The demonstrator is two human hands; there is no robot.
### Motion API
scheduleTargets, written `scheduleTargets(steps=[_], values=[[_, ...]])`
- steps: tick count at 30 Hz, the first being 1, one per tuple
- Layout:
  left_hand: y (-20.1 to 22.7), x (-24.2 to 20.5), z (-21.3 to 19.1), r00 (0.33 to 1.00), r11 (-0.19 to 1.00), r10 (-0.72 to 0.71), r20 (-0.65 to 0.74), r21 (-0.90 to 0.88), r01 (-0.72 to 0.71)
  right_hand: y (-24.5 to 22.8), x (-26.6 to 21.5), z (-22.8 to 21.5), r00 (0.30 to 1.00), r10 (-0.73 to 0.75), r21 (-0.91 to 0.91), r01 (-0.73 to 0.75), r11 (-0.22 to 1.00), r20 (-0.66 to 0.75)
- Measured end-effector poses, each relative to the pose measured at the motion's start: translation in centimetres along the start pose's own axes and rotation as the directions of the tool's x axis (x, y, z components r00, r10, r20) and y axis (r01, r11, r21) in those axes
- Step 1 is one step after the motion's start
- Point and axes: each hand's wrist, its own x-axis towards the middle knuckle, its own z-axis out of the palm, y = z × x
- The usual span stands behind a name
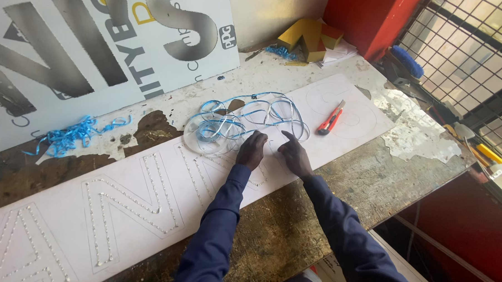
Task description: The person places a flexible LED strip along the outline of the letter N on a white board, pressing it into place. They then use a red utility knife to cut the strip at a marked point and continue placing the next segment along the letter's outline.
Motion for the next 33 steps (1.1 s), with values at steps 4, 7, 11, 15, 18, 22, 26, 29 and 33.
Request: scheduleTargets(steps=[4, 7, 11, 15, 18, 22, 26, 29, 33], values=[[2.1, -0.4, -2.1, 0.999, 1.0, 0.007, 0.031, -0.009, -0.007, -2.1, 2.1, -0.6, 0.994, 0.084, -0.087, -0.078, 0.993, 0.072], [1.8, -0.1, -1.8, 0.999, 1.0, 0.006, 0.05, 0.03, -0.008, -1.7, 3.4, -0.5, 0.986, 0.111, -0.202, -0.084, 0.976, 0.125], [1.8, -0.3, -1.4, 0.997, 0.998, -0.022, 0.074, 0.052, 0.018, 1.7, 4.4, 0.2, 0.988, 0.066, -0.183, -0.04, 0.982, 0.14], [0.2, 0.4, 0.1, 0.994, 0.993, 0.082, -0.066, 0.095, -0.075, 1.1, 4.1, -2.2, 0.992, -0.003, -0.075, 0.012, 0.997, 0.125], [-0.1, 0.0, 0.5, 0.993, 0.993, 0.068, -0.096, 0.104, -0.058, 1.3, 3.7, -5.2, 0.992, -0.043, -0.037, 0.047, 0.998, 0.119], [0.7, 0.0, 0.0, 0.994, 0.993, 0.067, -0.09, 0.107, -0.057, 1.5, 4.6, -7.5, 0.988, -0.032, -0.043, 0.039, 0.998, 0.153], [1.4, -0.2, -0.2, 0.997, 0.997, 0.012, -0.07, 0.075, -0.007, 0.4, 4.5, -6.5, 0.969, -0.115, 0.09, 0.097, 0.991, 0.221], [0.6, 0.3, -0.3, 1.0, 0.998, -0.022, -0.022, 0.062, 0.024, 0.4, 4.6, -4.2, 0.958, -0.069, 0.182, 0.018, 0.983, 0.279], [-0.1, 0.7, 0.0, 1.0, 0.999, -0.001, -0.001, 0.054, 0.001, 0.5, 4.5, -2.8, 0.95, 0.084, 0.186, -0.145, 0.972, 0.302]])
